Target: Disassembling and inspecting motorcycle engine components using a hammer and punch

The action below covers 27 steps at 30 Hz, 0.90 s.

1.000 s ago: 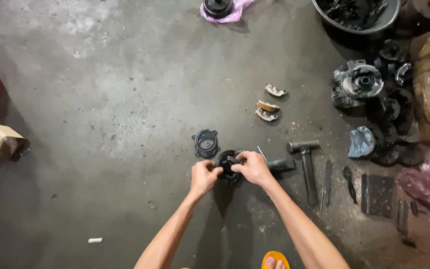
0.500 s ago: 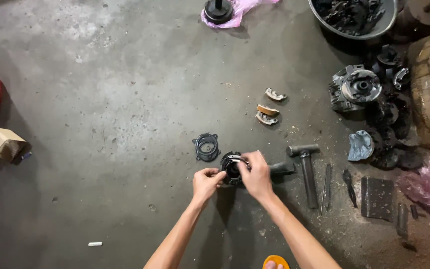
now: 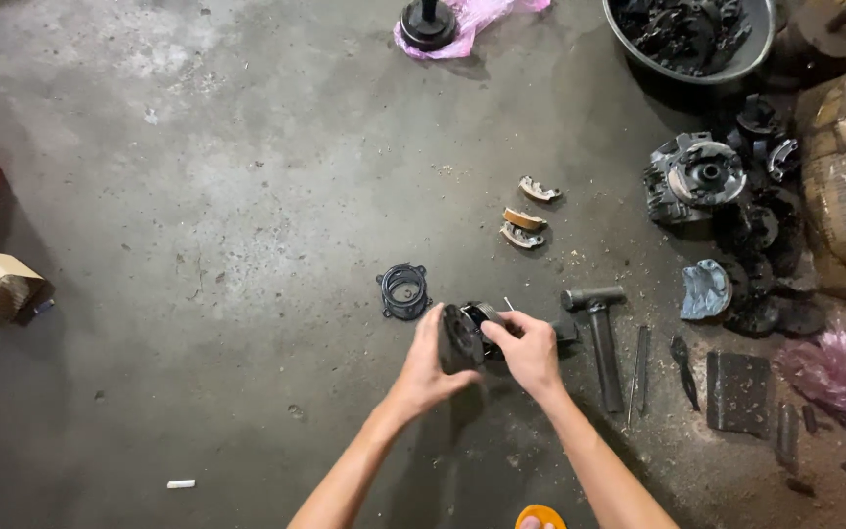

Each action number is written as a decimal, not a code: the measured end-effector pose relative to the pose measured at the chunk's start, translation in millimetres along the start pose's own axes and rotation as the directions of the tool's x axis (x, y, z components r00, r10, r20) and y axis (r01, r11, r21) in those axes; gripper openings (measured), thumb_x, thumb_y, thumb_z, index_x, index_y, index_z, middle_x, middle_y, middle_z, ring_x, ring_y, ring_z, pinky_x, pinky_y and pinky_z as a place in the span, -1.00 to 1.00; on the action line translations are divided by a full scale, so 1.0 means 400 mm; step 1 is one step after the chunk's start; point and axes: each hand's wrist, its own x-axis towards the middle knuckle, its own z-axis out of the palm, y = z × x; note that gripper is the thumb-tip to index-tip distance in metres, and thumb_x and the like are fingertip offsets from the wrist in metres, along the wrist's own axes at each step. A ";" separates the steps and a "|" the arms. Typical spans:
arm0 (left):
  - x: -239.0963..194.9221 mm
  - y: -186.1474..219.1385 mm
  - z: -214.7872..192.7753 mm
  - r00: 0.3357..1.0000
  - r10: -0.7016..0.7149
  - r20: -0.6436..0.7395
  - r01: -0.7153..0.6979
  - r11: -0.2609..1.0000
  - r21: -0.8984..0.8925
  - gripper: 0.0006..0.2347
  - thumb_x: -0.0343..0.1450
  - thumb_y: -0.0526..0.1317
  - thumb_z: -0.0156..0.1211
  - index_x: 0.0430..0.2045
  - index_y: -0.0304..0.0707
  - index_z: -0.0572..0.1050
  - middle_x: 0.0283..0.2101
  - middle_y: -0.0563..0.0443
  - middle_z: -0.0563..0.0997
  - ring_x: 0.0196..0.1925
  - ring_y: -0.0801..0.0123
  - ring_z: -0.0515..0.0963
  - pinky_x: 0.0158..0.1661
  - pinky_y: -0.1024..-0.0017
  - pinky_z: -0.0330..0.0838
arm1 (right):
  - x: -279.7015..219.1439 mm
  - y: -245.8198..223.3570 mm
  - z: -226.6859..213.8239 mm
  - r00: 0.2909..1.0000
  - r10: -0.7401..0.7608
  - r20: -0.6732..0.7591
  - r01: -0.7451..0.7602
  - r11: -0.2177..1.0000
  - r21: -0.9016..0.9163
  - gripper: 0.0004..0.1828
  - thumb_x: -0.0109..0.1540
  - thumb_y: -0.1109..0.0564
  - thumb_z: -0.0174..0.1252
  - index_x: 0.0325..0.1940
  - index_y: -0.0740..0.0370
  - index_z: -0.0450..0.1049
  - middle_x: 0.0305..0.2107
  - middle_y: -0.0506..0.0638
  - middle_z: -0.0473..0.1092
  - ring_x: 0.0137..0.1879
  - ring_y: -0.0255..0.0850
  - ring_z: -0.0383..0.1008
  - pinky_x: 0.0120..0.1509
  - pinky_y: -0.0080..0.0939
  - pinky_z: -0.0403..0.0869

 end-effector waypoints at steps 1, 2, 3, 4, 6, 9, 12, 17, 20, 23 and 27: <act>0.004 0.016 0.006 1.000 0.000 0.002 0.000 1.000 0.003 -0.04 0.09 -0.22 0.55 0.38 -0.57 0.06 0.28 -0.75 0.22 0.33 -0.65 0.19 0.30 -0.30 0.14 | -0.006 -0.012 0.003 1.000 0.001 0.000 -0.001 1.000 0.003 -0.77 0.06 -0.10 0.47 -0.24 -0.09 0.72 -0.40 -0.14 0.62 -0.22 -0.34 0.60 -0.13 -0.25 0.55; 0.008 0.032 0.012 0.995 -0.092 -0.033 0.092 0.996 -0.009 -0.01 0.10 -0.17 0.58 0.40 -0.52 0.03 0.30 -0.67 0.20 0.35 -0.57 0.22 0.30 -0.27 0.19 | -0.012 -0.025 0.006 0.994 0.098 0.040 -0.104 0.974 0.200 -0.79 0.09 0.06 0.45 -0.21 0.09 0.70 -0.39 0.05 0.59 -0.26 -0.21 0.59 -0.27 -0.13 0.62; 0.014 0.049 0.019 0.981 -0.183 -0.069 0.181 0.983 -0.023 0.03 0.11 -0.11 0.62 0.41 -0.46 -0.01 0.32 -0.59 0.19 0.36 -0.50 0.24 0.30 -0.26 0.24 | -0.016 -0.039 0.008 0.978 0.182 0.099 -0.206 0.900 0.384 -0.80 0.11 0.23 0.43 -0.18 0.27 0.68 -0.38 0.23 0.56 -0.31 -0.08 0.58 -0.41 -0.02 0.69; 0.015 0.055 0.013 0.981 -0.181 -0.069 0.180 0.983 -0.020 0.03 0.11 -0.11 0.62 0.41 -0.46 -0.01 0.32 -0.59 0.19 0.36 -0.50 0.24 0.30 -0.26 0.24 | -0.026 -0.042 0.009 0.979 0.181 0.100 -0.205 0.899 0.386 -0.80 0.11 0.23 0.43 -0.18 0.27 0.68 -0.38 0.23 0.56 -0.31 -0.08 0.58 -0.41 -0.02 0.69; 0.017 0.066 0.002 0.979 -0.178 -0.097 0.185 0.981 0.062 -0.02 0.11 -0.25 0.56 0.42 -0.41 0.00 0.24 -0.55 0.21 0.31 -0.54 0.27 0.24 -0.25 0.33 | -0.046 -0.048 0.014 0.998 0.008 0.056 -0.012 0.996 0.085 -0.68 0.12 -0.09 0.45 -0.11 0.04 0.71 -0.18 0.07 0.59 0.01 -0.04 0.60 0.04 0.01 0.56; 0.018 0.046 -0.036 0.990 -0.136 -0.025 0.136 0.929 0.343 -0.02 0.03 -0.28 0.58 0.40 -0.31 0.11 0.21 -0.43 0.21 0.28 -0.48 0.31 0.15 -0.27 0.44 | -0.043 -0.040 0.012 0.999 -0.021 0.049 0.021 1.000 0.003 -0.69 0.17 -0.12 0.38 -0.07 -0.02 0.71 -0.14 0.00 0.61 0.05 -0.07 0.60 0.13 -0.04 0.54; 0.026 0.036 -0.095 0.974 -0.041 0.225 -0.128 0.718 0.684 -0.10 0.04 -0.28 0.60 0.34 -0.23 0.22 0.20 -0.47 0.22 0.29 -0.40 0.31 0.16 -0.15 0.45 | -0.039 -0.062 -0.010 0.992 -0.041 0.119 0.048 0.997 -0.052 -0.70 0.22 -0.07 0.31 -0.03 0.03 0.70 -0.18 0.03 0.64 0.06 -0.06 0.61 0.08 -0.03 0.57; 0.024 0.001 -0.105 0.874 0.031 0.486 -0.454 0.409 0.791 -0.20 0.11 -0.33 0.52 0.28 -0.07 0.23 0.23 -0.40 0.26 0.31 -0.35 0.30 0.20 -0.12 0.36 | -0.006 -0.026 -0.022 0.953 -0.045 0.301 0.074 0.993 -0.087 -0.63 0.19 0.00 0.30 0.01 0.22 0.66 -0.14 0.20 0.62 0.10 0.12 0.58 0.16 0.12 0.52; 0.037 0.077 -0.136 0.887 -0.124 0.446 -0.267 0.649 0.712 -0.11 0.08 -0.30 0.54 0.34 -0.01 0.11 0.28 -0.37 0.20 0.36 -0.33 0.24 0.14 -0.08 0.44 | -0.009 -0.025 -0.026 0.941 -0.030 0.336 0.076 0.989 -0.125 -0.61 0.17 0.01 0.32 0.01 0.24 0.66 -0.15 0.22 0.62 0.10 0.14 0.58 0.16 0.14 0.52; 0.036 0.069 -0.159 0.912 -0.331 0.243 0.222 0.895 0.388 -0.04 0.09 -0.16 0.57 0.41 -0.05 0.07 0.26 -0.41 0.26 0.32 -0.33 0.32 0.13 -0.09 0.49 | -0.004 -0.069 -0.032 0.962 -0.054 0.269 0.091 0.988 -0.127 -0.63 0.16 0.02 0.33 -0.01 0.22 0.66 -0.18 0.20 0.62 0.07 0.12 0.59 0.14 0.13 0.53; -0.021 0.050 -0.143 0.760 -0.625 0.181 0.645 0.691 -0.326 -0.21 0.31 0.00 0.45 0.42 -0.26 0.19 0.19 -0.52 0.48 0.15 -0.15 0.58 0.03 0.06 0.61 | 0.035 -0.070 -0.004 0.945 -0.323 0.048 0.327 0.934 -0.142 -0.71 0.17 0.01 0.37 -0.03 0.03 0.67 -0.20 0.00 0.63 0.01 -0.05 0.61 0.10 -0.10 0.55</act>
